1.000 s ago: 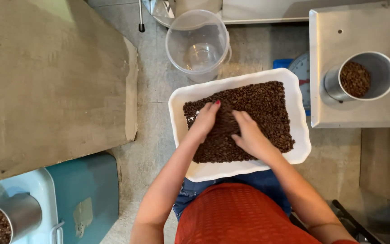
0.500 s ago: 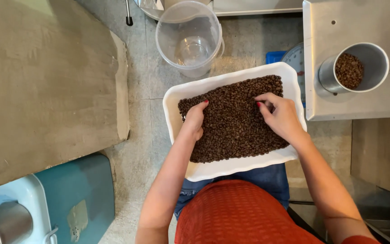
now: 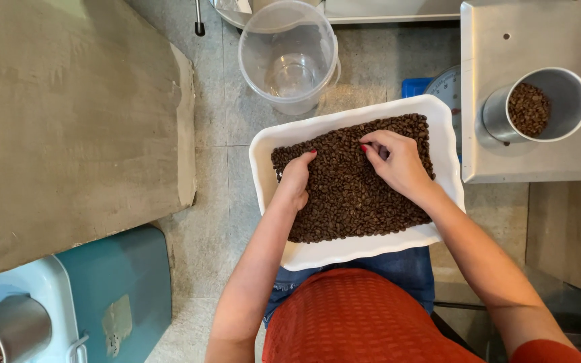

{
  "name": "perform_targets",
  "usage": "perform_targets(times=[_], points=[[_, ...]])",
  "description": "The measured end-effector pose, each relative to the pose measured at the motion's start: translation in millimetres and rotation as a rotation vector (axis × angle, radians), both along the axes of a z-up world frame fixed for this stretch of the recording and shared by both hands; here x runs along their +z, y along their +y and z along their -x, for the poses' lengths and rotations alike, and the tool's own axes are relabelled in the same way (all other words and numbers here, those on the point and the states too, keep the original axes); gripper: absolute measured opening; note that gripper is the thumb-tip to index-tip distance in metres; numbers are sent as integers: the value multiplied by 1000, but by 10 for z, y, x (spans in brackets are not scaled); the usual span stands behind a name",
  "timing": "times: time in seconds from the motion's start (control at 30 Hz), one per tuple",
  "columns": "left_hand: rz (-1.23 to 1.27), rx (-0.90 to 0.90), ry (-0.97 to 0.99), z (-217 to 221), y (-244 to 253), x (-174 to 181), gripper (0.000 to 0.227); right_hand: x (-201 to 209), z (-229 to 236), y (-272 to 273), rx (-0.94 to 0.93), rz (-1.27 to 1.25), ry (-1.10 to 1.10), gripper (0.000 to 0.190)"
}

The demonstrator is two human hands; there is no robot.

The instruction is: The person sorts roasted coffee beans by hand, picking up handfuls of beans from a tray and placing them into a container, then shifting the remaining beans in the tray to continue the process.

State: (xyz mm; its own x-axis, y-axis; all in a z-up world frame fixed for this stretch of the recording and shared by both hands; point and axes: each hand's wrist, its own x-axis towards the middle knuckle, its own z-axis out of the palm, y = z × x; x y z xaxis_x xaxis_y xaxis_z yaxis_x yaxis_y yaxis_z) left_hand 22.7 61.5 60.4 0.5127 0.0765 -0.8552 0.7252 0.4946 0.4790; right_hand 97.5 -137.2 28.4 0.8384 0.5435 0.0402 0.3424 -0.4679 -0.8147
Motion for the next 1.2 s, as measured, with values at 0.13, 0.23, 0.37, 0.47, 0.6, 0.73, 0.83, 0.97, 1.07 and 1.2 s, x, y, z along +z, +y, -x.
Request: perform_targets(times=[0.13,0.23,0.37,0.47,0.6,0.73,0.83,0.97,1.07,1.2], points=[[-2,-13,18,-4,1,-48,83,62,-16,102,22,-44,19,19],[5,-17,20,-16,-3,32,82,13,-53,127,39,17,-3,18],[10,-12,19,-18,3,32,82,-120,-78,111,36,54,-8,15],[18,-3,21,-11,4,-26,83,-174,-81,78,47,97,-34,15],[30,24,27,-25,-4,68,83,-202,-88,71,89,174,-61,16],[37,43,14,-48,-12,126,82,-183,-64,57,92,219,-95,15],[37,97,36,-46,-1,16,86,-171,-46,50,77,192,-101,13],[33,38,8,-35,29,-35,83,-123,-44,82,2,139,-129,15],[38,36,1,-41,32,-15,81,-128,-88,115,16,147,-132,19],[55,76,11,-71,12,29,86,-163,-136,181,114,281,-155,24]])
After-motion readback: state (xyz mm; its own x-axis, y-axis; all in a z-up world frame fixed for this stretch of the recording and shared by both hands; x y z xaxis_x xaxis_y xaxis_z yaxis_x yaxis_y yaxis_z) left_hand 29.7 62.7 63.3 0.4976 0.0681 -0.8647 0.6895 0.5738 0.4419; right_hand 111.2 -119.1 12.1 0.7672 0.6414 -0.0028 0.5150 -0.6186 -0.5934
